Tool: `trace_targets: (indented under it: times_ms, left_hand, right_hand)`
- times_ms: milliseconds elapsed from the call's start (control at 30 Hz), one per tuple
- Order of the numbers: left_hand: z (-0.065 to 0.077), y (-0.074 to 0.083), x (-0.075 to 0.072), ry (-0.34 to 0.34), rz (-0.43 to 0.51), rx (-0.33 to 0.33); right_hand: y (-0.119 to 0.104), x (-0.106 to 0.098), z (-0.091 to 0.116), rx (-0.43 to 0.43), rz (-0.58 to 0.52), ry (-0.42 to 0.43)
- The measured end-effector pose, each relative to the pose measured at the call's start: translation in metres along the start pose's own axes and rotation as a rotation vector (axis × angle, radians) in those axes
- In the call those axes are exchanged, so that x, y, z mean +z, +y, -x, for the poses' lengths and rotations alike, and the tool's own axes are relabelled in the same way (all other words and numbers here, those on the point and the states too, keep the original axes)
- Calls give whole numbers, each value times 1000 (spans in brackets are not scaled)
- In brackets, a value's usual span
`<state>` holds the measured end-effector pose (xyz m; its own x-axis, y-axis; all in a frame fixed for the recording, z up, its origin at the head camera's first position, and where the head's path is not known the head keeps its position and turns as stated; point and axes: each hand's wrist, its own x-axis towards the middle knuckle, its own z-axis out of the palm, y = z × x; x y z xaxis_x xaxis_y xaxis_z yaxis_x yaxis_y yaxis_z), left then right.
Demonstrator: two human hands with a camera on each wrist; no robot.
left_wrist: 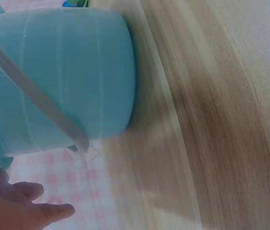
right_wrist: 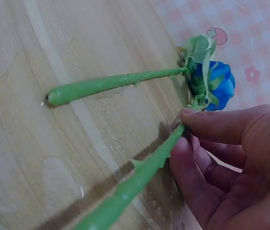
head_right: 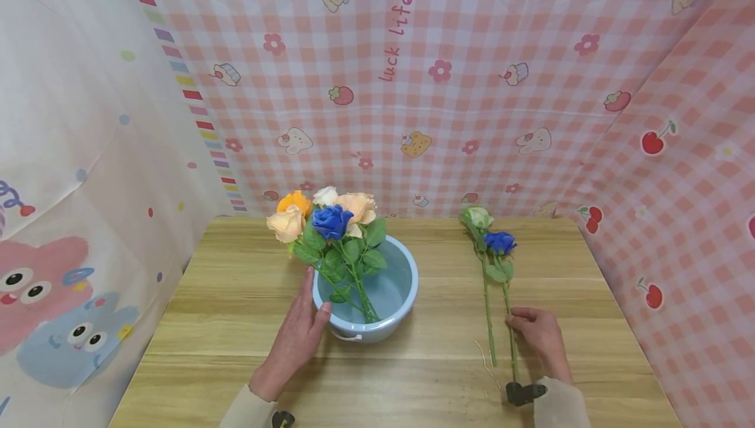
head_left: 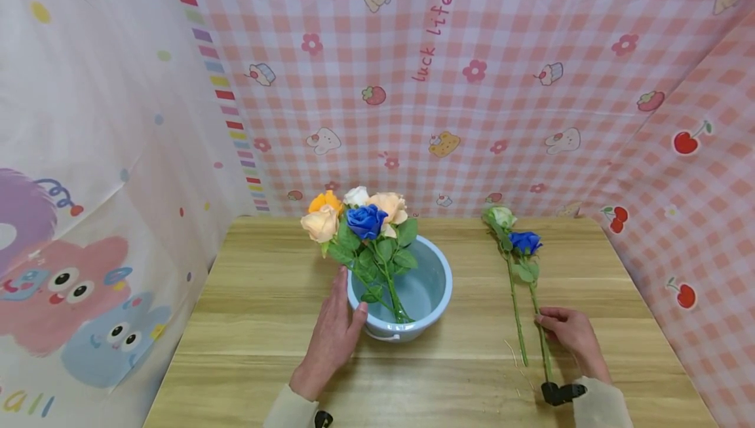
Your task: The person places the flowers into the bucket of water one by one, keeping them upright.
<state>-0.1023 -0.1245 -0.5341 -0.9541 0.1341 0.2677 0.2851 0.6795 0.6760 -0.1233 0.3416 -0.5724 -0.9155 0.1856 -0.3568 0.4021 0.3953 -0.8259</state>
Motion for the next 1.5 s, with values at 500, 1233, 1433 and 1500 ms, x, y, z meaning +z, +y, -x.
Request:
trace_targets:
  times_ms: [500, 1233, 1433, 1500]
  left_hand:
    - [0, -1, 0, -5, 7, -4]
    - [0, -1, 0, -14, 6, -16]
    - [0, -1, 0, -12, 7, -14]
    - [0, -1, 0, -13, 7, -16]
  right_hand:
    - [-3, 0, 6, 25, -60, 22]
    - [-31, 10, 23, -51, -138, 90]
    - [-39, 11, 24, -88, -142, 123]
    - [-43, 12, 26, -97, -150, 137]
